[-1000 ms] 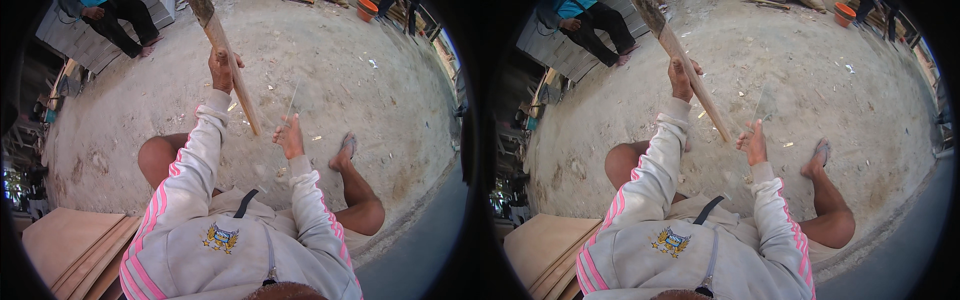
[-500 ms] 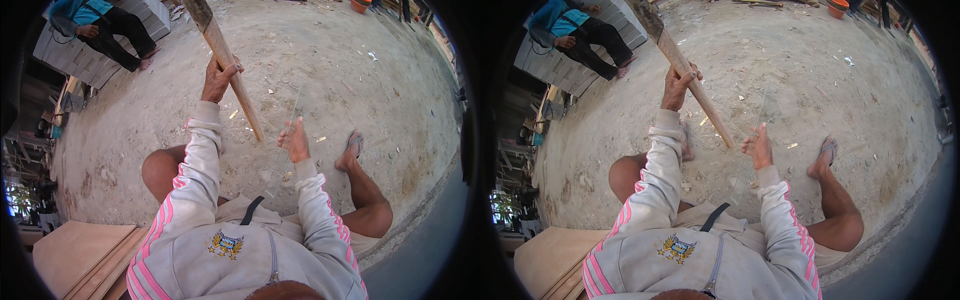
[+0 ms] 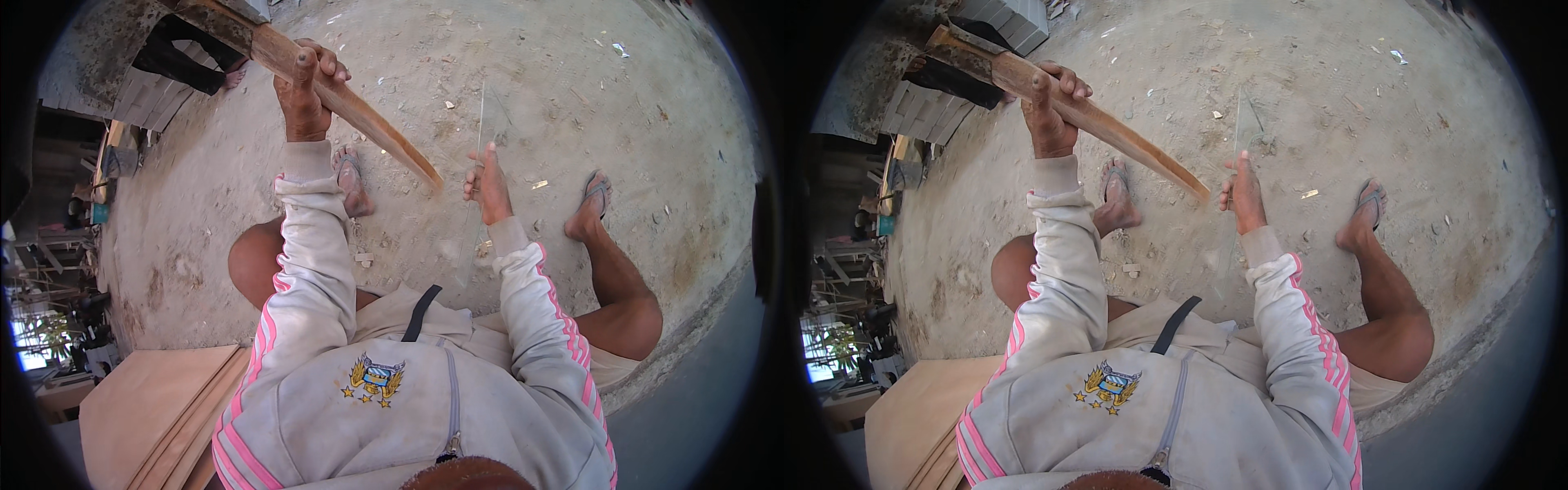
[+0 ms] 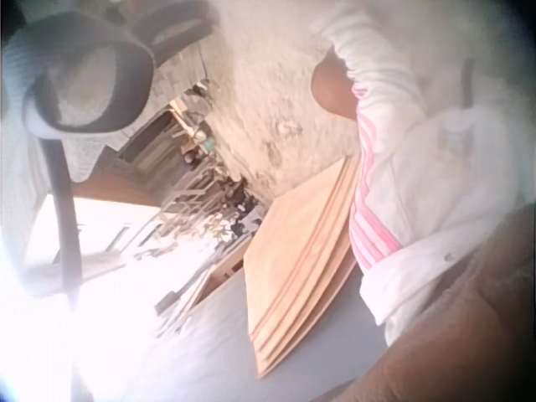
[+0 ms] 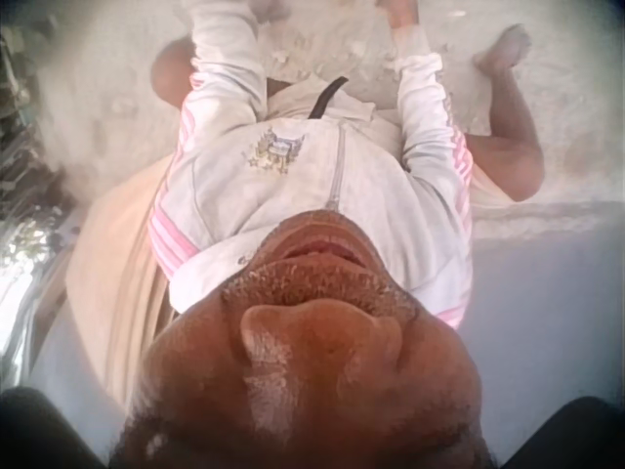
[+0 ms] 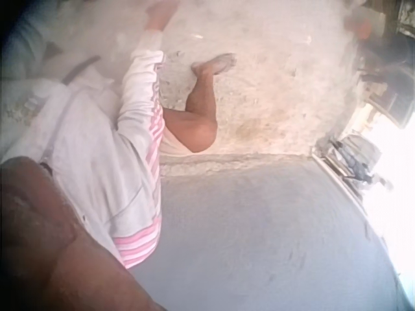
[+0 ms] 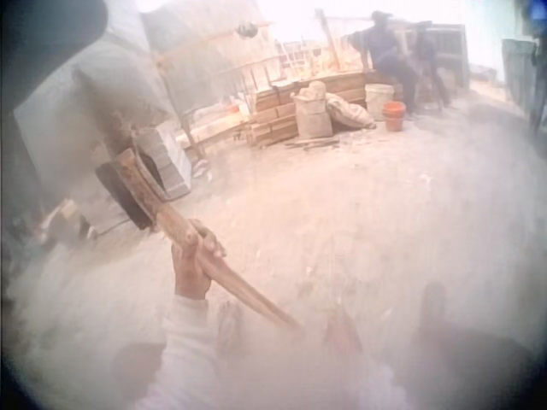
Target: The person removes a black plastic cover from a tool handle and then uses a piece of glass to sharpen the wooden handle of a hoe. They repeatedly rub the glass against the wood to smooth the surface.
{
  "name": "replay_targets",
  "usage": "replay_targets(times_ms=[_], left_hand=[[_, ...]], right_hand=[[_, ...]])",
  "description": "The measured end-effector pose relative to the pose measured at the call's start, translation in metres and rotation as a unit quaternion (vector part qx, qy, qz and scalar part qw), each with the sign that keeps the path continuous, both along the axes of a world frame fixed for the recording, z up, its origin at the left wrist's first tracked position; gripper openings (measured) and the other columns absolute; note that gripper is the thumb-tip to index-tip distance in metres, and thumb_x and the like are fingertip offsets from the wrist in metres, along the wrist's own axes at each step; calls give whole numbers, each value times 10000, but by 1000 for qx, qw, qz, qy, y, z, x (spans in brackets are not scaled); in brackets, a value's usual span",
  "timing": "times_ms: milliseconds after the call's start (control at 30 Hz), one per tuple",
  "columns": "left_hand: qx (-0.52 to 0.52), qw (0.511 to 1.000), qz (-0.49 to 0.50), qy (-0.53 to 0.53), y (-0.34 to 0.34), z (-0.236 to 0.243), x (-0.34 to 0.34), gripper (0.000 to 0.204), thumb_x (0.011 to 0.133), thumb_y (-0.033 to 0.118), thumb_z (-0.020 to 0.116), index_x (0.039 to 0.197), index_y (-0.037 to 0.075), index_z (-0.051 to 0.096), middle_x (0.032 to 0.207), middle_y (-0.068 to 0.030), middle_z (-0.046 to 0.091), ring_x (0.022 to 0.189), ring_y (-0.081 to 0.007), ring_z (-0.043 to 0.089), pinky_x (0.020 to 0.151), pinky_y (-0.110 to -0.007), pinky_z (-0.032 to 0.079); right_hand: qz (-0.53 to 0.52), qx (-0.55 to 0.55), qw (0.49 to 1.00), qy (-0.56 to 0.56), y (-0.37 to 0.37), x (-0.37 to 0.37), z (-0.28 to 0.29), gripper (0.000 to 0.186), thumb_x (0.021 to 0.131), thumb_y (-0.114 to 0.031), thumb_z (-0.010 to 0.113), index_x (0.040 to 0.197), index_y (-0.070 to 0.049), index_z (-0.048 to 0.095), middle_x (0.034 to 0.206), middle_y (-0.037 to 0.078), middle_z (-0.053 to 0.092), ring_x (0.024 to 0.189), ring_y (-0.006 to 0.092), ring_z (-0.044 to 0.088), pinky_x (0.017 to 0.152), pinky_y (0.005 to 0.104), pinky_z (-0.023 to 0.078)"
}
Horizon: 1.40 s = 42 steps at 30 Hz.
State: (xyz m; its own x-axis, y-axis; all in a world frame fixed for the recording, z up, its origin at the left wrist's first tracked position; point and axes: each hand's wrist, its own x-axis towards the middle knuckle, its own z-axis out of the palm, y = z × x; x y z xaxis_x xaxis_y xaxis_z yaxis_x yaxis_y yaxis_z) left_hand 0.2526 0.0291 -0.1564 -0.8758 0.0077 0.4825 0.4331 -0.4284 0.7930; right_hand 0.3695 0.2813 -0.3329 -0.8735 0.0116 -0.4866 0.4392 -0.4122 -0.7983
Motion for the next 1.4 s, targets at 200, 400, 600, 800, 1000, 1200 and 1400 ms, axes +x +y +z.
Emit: replay_targets(times_ms=[200,400,600,800,1000,1200,1400], left_hand=[[-20,998,62,-5,-9,4,13,195,843,37,668,981,56,531,719,-54,524,632,-185,565,638,-367,536],[-27,999,-17,-22,-22,3,27,204,791,90,668,923,87,513,727,-51,519,626,-186,546,694,-395,505],[-63,995,60,-53,-23,5,49,214,796,174,684,911,136,508,705,-3,469,646,-156,510,742,-372,460],[-72,997,-5,-23,-39,0,66,241,775,257,671,885,147,486,663,0,451,598,-159,508,684,-358,468],[-53,998,-17,-30,-58,-6,70,268,745,286,686,858,157,479,650,21,465,583,-121,500,683,-331,444],[-50,998,-2,-25,-61,-6,70,252,751,288,679,872,148,508,651,25,465,577,-113,493,691,-323,440],[-57,998,10,-28,-55,-8,72,232,778,275,654,907,149,509,677,13,465,597,-130,491,697,-350,449]], right_hand=[[75,58,995,-17,-28,0,-13,756,966,-718,402,1194,-17,572,698,3,479,564,104,489,513,267,436],[75,314,941,100,-51,-3,-62,732,973,-686,399,1110,15,557,825,223,655,706,367,657,672,438,530],[172,403,877,195,-86,12,0,620,1010,-603,412,1029,8,516,888,288,696,857,460,684,722,539,533],[189,363,895,178,-93,19,2,495,1026,-511,471,1050,-18,509,800,257,647,800,478,649,685,543,501],[142,362,880,272,-107,29,16,548,1024,-559,432,1030,-18,523,733,271,628,799,500,641,690,571,493],[228,354,905,63,-82,22,-48,586,1019,-584,416,1067,-12,528,801,274,653,834,492,656,719,553,503],[194,332,923,31,-80,19,-61,531,1019,-538,464,1082,-14,531,805,255,650,820,486,650,698,546,502]])
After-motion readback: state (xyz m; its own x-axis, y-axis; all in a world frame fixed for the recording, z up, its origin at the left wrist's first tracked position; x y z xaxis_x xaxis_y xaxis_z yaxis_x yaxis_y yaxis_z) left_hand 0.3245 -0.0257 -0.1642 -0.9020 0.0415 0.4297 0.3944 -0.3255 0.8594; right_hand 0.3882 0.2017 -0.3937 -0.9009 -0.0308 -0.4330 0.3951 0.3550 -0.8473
